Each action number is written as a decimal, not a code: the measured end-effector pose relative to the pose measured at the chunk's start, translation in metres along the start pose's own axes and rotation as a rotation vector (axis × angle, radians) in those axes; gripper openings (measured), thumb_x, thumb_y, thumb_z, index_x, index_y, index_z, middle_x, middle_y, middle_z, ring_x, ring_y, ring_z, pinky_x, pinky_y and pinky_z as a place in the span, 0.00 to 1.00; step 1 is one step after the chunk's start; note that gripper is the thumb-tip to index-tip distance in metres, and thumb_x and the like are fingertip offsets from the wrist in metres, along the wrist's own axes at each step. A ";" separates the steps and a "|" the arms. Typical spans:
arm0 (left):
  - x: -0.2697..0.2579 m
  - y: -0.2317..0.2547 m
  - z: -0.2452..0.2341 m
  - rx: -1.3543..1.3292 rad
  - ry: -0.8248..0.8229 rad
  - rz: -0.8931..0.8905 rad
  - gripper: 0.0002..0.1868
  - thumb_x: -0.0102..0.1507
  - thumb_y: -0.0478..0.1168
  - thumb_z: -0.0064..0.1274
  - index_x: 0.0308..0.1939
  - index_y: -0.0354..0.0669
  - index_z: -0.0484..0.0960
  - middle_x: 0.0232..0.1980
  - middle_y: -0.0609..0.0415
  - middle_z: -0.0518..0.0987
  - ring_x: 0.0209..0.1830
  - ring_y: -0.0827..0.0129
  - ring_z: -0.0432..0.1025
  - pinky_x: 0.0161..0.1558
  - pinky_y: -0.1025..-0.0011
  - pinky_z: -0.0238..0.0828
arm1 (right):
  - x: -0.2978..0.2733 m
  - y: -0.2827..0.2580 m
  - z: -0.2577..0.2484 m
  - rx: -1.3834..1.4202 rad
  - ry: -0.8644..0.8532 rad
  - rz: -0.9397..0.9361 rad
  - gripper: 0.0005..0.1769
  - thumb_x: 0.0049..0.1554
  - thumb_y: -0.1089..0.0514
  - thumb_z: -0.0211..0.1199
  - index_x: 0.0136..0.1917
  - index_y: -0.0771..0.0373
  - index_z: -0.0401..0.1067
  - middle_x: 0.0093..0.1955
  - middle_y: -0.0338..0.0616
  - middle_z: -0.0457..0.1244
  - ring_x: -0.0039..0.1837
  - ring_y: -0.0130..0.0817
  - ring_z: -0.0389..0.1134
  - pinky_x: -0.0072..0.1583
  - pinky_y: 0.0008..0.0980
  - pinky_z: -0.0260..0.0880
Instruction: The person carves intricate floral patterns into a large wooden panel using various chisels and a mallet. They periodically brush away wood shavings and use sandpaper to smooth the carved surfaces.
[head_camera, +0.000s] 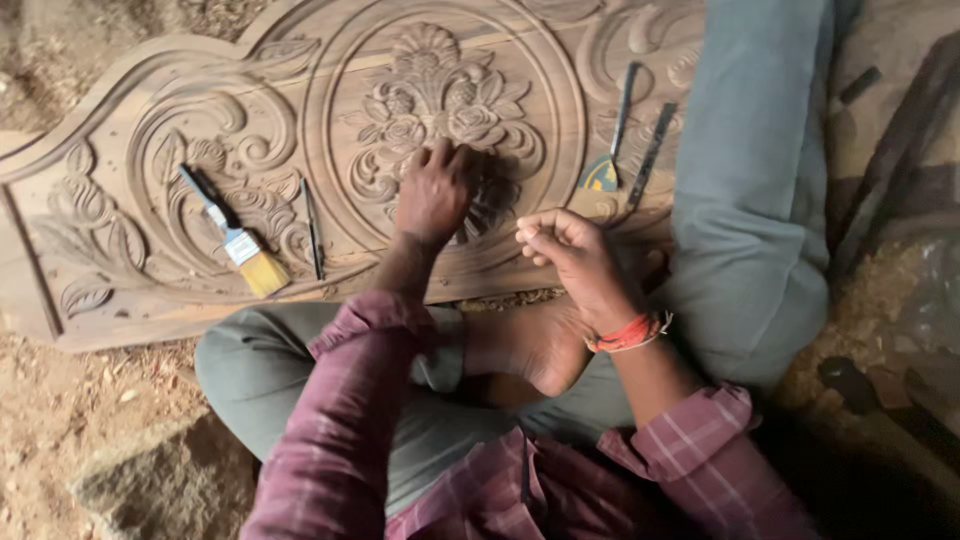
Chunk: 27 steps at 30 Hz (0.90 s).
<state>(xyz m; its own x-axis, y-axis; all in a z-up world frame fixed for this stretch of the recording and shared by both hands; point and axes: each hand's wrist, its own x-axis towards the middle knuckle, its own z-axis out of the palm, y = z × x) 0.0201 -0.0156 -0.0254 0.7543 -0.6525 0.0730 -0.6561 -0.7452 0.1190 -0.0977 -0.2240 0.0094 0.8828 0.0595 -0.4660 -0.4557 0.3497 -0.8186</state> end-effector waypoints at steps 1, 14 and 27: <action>0.004 0.006 0.000 -0.035 0.031 -0.058 0.13 0.62 0.39 0.49 0.49 0.47 0.84 0.48 0.53 0.75 0.51 0.56 0.69 0.50 0.59 0.67 | 0.000 -0.001 -0.002 -0.012 0.012 0.017 0.13 0.61 0.57 0.64 0.57 0.67 0.75 0.49 0.38 0.70 0.48 0.21 0.68 0.51 0.23 0.68; -0.095 0.096 -0.024 -1.864 0.143 -1.194 0.06 0.65 0.38 0.58 0.41 0.38 0.84 0.34 0.59 0.81 0.30 0.77 0.74 0.35 0.78 0.72 | 0.001 0.006 0.017 -0.215 -0.221 -0.028 0.14 0.60 0.58 0.66 0.57 0.68 0.72 0.48 0.39 0.69 0.49 0.26 0.71 0.52 0.29 0.72; -0.088 0.088 -0.023 -1.994 0.234 -1.128 0.09 0.64 0.40 0.59 0.44 0.40 0.82 0.37 0.59 0.82 0.34 0.77 0.75 0.38 0.79 0.73 | -0.001 0.014 0.031 -0.842 -0.032 -0.377 0.12 0.60 0.59 0.64 0.58 0.62 0.77 0.50 0.46 0.72 0.50 0.37 0.76 0.52 0.35 0.74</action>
<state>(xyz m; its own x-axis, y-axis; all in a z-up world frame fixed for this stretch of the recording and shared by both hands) -0.1032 -0.0203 0.0014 0.7600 -0.0864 -0.6441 0.6084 0.4431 0.6584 -0.1014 -0.1902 0.0094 0.9868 0.1099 -0.1193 -0.0588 -0.4432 -0.8945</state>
